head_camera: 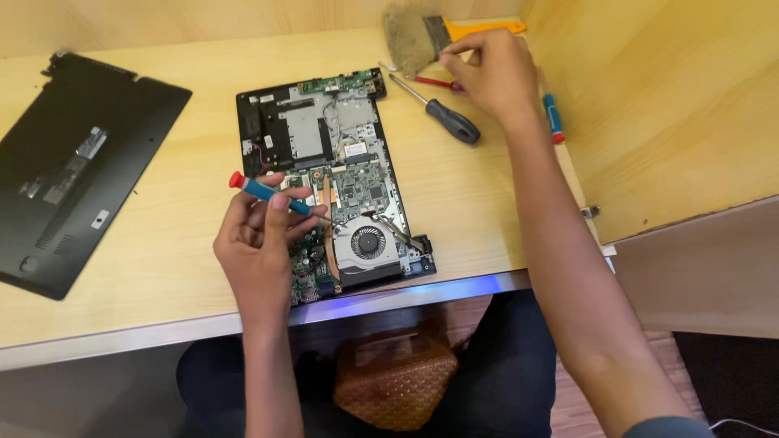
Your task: The person works on a disassembled laptop motherboard, using a blue-handled screwdriver to remove and tighten screws, then switches to a red-handled screwdriver to continue adjusting components. The hands manipulate small parts and connectors on the board while various tools rest on the desk.
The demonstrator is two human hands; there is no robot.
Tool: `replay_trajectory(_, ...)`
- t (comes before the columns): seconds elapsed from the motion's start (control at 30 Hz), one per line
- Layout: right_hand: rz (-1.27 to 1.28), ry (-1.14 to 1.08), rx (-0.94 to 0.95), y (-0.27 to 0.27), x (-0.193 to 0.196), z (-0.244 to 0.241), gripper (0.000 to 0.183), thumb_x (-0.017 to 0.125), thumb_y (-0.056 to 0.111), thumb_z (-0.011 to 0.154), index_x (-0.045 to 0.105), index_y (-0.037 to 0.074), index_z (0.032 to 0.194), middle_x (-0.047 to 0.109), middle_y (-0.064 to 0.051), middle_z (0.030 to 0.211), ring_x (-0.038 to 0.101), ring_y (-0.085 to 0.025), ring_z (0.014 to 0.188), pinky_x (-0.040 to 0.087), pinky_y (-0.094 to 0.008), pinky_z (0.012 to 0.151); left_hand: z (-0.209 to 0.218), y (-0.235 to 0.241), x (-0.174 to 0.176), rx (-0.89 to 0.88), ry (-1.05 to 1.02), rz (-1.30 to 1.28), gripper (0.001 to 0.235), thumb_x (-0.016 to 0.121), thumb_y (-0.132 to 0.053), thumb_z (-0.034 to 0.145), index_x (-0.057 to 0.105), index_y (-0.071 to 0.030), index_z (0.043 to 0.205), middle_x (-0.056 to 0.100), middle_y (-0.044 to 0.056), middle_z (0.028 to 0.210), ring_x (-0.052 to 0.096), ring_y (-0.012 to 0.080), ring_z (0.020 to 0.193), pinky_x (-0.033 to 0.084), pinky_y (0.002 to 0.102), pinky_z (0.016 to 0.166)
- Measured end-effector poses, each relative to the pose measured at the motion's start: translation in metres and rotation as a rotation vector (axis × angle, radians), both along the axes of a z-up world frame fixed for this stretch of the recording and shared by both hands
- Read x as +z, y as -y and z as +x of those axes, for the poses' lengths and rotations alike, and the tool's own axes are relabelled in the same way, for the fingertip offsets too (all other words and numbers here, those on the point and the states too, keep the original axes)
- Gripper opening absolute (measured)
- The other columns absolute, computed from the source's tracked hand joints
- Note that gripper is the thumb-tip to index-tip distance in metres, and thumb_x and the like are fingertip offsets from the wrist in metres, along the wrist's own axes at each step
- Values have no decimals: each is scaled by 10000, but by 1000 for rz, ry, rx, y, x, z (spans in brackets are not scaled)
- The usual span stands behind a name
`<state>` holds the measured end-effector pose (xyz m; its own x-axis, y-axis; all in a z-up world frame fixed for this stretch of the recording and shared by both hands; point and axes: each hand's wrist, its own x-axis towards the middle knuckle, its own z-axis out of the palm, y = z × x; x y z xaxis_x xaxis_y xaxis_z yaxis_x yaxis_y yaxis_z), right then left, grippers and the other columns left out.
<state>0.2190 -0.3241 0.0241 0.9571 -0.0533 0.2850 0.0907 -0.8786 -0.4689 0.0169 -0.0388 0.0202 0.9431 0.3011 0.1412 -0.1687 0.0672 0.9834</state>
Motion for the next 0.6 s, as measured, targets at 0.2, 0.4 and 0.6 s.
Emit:
replay_trajectory(0.2, -185, -294, 40, -18, 5, 18, 550, 811, 621, 820, 765, 299, 1264, 747, -38, 1054, 660, -269, 1084, 492, -445, 857, 6, -8, -3, -31, -113, -83, 280, 591, -227, 1006, 618, -37, 1208, 771, 168, 1034, 805, 284, 838, 679, 314, 793)
replay_trajectory(0.4, -157, -45, 168, 21, -21, -4, 332, 750, 445, 927, 782, 202, 1152, 719, -77, 1037, 633, -283, 1071, 471, -445, 893, 5, -9, -7, -78, -75, -77, 266, 581, -221, 1014, 620, -41, 1206, 763, 159, 1027, 800, 259, 809, 676, 292, 768)
replay_trajectory(0.6, -352, 13, 90, 32, -25, -37, 180, 677, 265, 1041, 699, 141, 1169, 689, -113, 1123, 559, -374, 1066, 357, -510, 859, 8, -10, -8, -106, -70, -97, 238, 578, -223, 1018, 621, -67, 1192, 761, 146, 1015, 791, 246, 801, 671, 285, 755)
